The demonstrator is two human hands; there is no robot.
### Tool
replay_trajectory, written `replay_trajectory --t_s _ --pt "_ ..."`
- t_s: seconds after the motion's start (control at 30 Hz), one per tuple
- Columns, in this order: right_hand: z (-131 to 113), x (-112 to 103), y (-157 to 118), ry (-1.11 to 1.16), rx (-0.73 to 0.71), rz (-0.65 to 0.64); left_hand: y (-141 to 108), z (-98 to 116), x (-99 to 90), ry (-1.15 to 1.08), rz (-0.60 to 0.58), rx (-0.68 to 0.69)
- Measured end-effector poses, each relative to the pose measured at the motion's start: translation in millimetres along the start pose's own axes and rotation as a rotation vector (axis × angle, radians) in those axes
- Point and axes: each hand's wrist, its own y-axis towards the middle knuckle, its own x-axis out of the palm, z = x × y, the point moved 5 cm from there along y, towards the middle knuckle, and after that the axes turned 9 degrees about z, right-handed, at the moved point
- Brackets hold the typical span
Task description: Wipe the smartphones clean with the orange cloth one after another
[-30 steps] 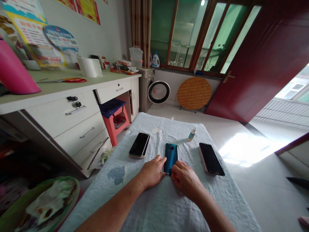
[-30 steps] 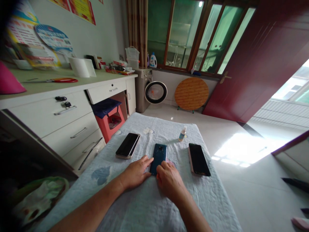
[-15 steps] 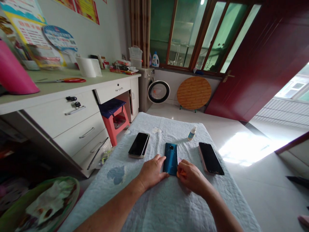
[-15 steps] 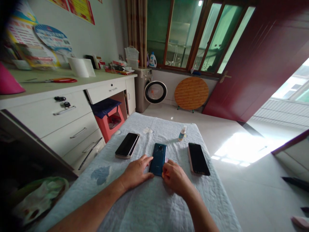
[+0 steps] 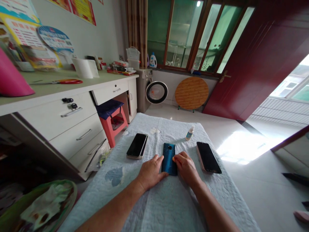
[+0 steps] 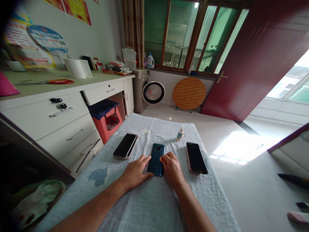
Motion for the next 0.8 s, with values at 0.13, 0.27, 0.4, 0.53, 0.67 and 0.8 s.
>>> replay_trajectory --t_s 0.13,0.27,0.4,0.53,0.67,0.8 --pt "1.9 5.1 2.1 -0.035 0.022 0.029 0.1 -0.2 -0.4 0.014 0.014 0.018" --pt "-4.1 1.1 -1.7 -0.153 -0.001 0.015 -0.3 -0.5 -0.4 0.007 0.029 0.033" --pt "-6.6 -3.4 -7.2 -0.252 0.010 -0.016 -0.4 -0.7 0.3 0.012 0.011 0.007" --pt "-6.6 -3.2 -10.7 -0.229 0.009 -0.036 -0.3 -0.2 0.4 0.016 0.009 -0.005" --pt "-15.2 -3.4 -13.9 -0.155 -0.039 -0.068 -0.4 -0.5 0.5 0.003 0.029 0.020" --pt "-28.5 -2.4 -18.8 -0.100 -0.133 -0.119 -0.7 -1.6 0.3 -0.022 0.054 0.033"
